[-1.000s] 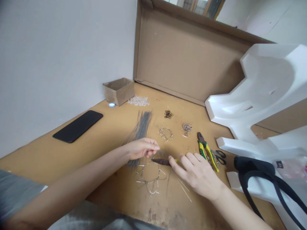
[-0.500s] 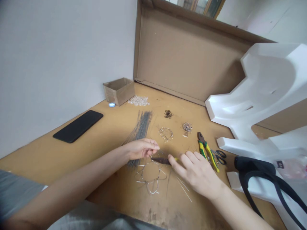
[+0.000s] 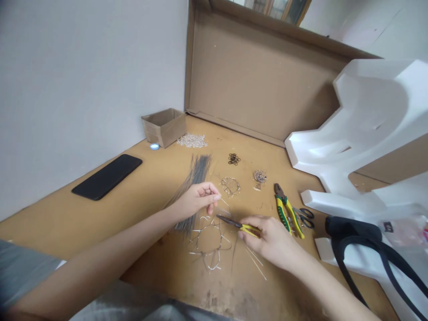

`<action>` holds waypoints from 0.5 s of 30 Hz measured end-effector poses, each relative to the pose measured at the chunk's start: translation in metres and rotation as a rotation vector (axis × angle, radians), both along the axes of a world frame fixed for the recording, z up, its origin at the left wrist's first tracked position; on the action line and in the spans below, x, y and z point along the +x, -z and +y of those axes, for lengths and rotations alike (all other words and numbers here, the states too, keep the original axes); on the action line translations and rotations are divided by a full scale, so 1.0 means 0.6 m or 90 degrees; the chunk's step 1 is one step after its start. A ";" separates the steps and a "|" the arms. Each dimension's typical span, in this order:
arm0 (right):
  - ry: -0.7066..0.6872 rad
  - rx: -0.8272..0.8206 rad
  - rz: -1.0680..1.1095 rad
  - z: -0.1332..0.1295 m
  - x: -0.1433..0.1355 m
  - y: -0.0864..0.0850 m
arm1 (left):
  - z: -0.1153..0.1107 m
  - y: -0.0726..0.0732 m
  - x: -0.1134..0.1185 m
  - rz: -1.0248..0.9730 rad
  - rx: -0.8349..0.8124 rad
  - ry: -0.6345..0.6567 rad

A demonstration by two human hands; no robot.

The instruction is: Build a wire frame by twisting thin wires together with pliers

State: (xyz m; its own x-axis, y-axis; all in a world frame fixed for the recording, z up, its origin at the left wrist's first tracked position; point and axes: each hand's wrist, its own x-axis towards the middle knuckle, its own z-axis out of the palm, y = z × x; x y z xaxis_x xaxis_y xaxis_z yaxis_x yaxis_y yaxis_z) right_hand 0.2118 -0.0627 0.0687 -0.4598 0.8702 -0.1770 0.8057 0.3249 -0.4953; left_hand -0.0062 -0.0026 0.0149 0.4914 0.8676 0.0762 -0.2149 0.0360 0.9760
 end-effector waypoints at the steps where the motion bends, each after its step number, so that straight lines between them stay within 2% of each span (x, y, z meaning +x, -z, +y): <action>1: 0.001 -0.002 -0.007 0.000 -0.002 -0.002 | 0.000 0.001 0.001 -0.001 -0.003 0.003; 15: -0.006 0.023 -0.033 0.001 -0.013 -0.011 | 0.003 0.011 0.003 -0.024 -0.004 0.017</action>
